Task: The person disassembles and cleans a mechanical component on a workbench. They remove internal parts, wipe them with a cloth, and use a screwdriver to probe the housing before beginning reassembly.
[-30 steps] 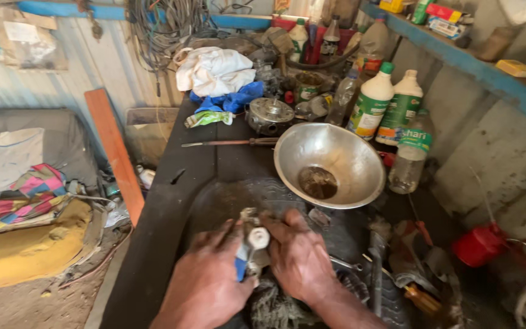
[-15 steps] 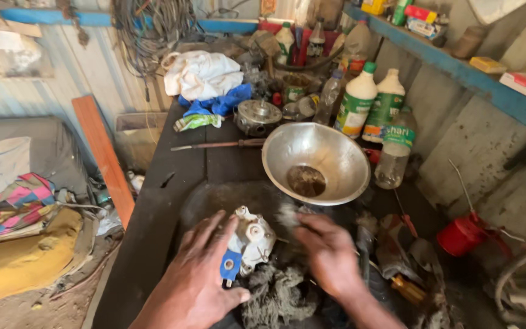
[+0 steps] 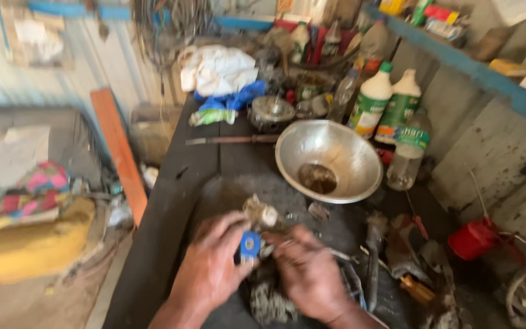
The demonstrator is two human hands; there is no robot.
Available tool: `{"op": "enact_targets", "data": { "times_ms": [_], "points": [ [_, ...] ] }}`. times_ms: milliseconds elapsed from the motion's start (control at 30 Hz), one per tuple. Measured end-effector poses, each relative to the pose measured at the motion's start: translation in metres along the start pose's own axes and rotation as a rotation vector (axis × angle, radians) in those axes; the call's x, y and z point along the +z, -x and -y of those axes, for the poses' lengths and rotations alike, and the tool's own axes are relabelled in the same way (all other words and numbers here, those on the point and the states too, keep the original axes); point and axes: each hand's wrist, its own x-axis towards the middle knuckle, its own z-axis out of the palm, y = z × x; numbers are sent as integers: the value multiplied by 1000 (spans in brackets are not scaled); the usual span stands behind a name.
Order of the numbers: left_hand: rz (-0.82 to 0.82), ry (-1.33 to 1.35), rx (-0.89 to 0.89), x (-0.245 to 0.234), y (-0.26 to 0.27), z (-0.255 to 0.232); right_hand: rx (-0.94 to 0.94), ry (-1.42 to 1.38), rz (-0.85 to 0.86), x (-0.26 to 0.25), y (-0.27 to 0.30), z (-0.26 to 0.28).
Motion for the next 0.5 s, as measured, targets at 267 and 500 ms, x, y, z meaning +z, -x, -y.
{"op": "enact_targets", "data": {
  "times_ms": [267, 500],
  "points": [
    [-2, 3, -16, 5, 13, 4, -335, 93, 13, -9, 1, -10],
    [-124, -53, 76, 8, 10, 8, -92, 107, -115, -2, -8, -31]
  ]
}}
